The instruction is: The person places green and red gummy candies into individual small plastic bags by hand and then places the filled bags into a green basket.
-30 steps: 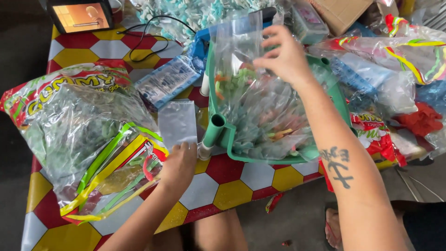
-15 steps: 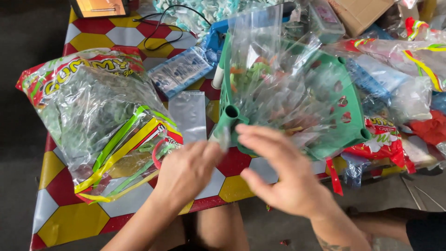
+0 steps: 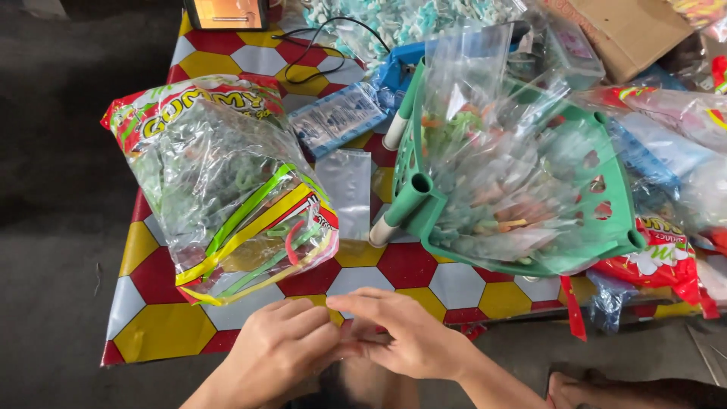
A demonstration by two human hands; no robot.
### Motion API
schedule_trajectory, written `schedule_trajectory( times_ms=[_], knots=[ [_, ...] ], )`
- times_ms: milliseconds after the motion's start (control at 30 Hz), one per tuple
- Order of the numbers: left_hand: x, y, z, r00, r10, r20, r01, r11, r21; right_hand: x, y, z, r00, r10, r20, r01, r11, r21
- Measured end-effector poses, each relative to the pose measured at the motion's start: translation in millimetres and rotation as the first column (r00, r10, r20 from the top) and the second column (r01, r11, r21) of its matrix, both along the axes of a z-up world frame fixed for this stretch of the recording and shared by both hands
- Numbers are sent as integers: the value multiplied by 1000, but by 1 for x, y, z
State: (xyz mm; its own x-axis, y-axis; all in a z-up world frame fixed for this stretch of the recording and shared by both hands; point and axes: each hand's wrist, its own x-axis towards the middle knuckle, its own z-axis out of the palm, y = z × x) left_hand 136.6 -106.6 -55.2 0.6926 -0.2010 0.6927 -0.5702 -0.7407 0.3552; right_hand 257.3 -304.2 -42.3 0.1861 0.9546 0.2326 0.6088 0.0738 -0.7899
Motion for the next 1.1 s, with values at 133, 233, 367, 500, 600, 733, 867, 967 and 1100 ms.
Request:
schedule_trajectory(
  times_ms=[133,233,367,500,600,733,867,967,1100],
  knots=[
    [-15,11,-13,981,-75,-179,41,981,-188,-3,3,4,996,-12,-86,5,996,-84],
    [-21,16,-19,974,-80,-210,55,991,-122,-1,6,3,1000,21,9,-19,985,-169],
    [-25,27,2,955,-185,-232,170,982,-84,14,12,5,967,76,241,-73,997,-22],
    [-28,33,5,855,-423,-302,393,906,-156,16,24,-8,992,127,12,-127,991,-37],
    [-41,49,8,954,-227,-198,172,950,-261,8,31,-17,899,4,-438,-29,998,-49],
    [-107,110,7,935,163,-316,-248,936,-250,-4,56,-42,982,-17,-186,-5,993,-115],
    [-184,236,-119,641,337,-690,-361,925,117,14,122,-37,982,-168,82,183,953,-241],
    [-225,235,-129,511,317,-799,-240,945,222,45,188,-66,910,-207,358,367,802,-471],
    [-210,217,-140,116,149,-982,-299,948,108,106,236,-177,695,-364,620,522,848,-88]
  ],
)
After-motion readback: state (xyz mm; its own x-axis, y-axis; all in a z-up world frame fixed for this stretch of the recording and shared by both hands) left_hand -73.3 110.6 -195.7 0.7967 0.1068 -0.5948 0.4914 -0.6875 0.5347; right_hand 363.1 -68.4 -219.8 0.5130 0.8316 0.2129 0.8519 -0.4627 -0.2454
